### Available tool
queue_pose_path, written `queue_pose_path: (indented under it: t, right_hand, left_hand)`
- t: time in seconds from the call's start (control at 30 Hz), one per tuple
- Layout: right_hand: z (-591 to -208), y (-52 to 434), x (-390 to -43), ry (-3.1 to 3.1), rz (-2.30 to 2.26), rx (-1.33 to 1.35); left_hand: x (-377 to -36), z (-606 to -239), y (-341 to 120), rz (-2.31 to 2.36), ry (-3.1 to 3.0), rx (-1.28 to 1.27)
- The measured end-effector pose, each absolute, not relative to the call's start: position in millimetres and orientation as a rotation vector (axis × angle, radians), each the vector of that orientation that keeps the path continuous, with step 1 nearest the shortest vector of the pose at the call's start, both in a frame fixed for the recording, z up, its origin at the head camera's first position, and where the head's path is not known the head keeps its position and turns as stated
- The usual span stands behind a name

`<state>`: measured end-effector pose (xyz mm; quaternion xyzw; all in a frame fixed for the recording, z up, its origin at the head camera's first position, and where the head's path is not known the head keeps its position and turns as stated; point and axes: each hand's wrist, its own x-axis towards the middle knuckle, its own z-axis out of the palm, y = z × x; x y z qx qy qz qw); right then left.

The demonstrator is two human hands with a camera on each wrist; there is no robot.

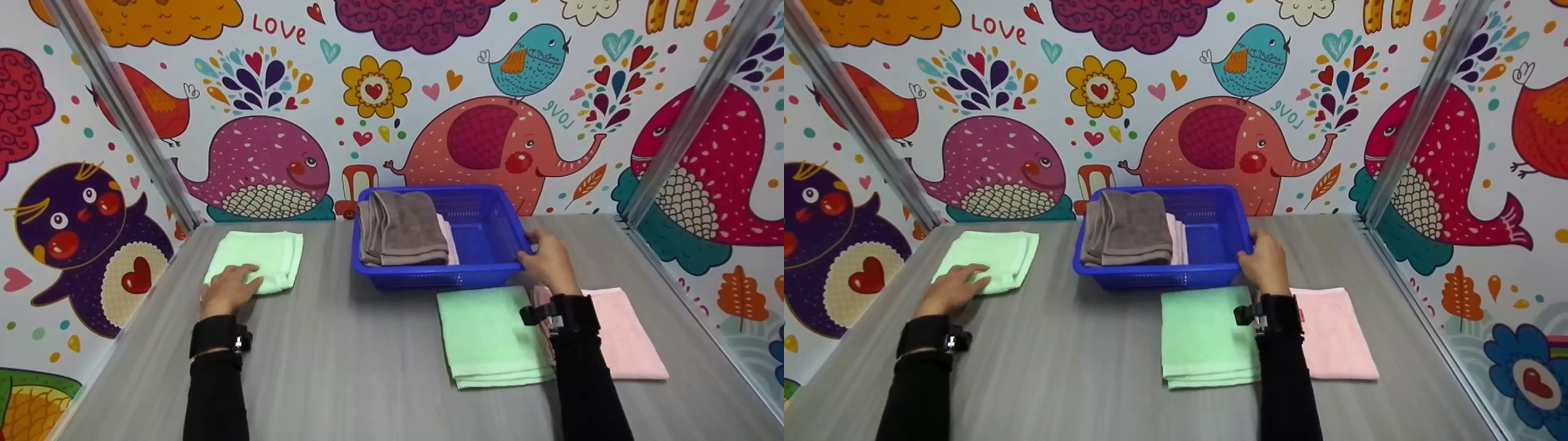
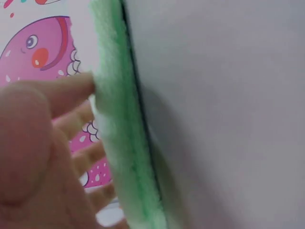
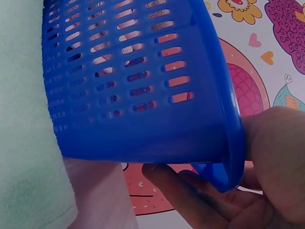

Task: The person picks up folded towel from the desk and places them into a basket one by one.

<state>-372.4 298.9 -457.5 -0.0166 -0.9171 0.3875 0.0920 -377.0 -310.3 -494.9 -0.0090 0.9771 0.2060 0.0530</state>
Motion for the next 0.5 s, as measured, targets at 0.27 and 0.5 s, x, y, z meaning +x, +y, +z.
queue_pose_path:
  t: [0.27,0.5]
  right_hand:
    - [-458.3,301.0,-371.0,-2.725,1.168,-0.054]
    - [-458.6,301.4,-372.1,-2.746,1.185,-0.065]
  left_hand:
    - [-371.2,-484.3,-306.0,0.546,2.897,-0.025]
    - [-351.9,-482.1,-299.8,0.553,2.814,0.053]
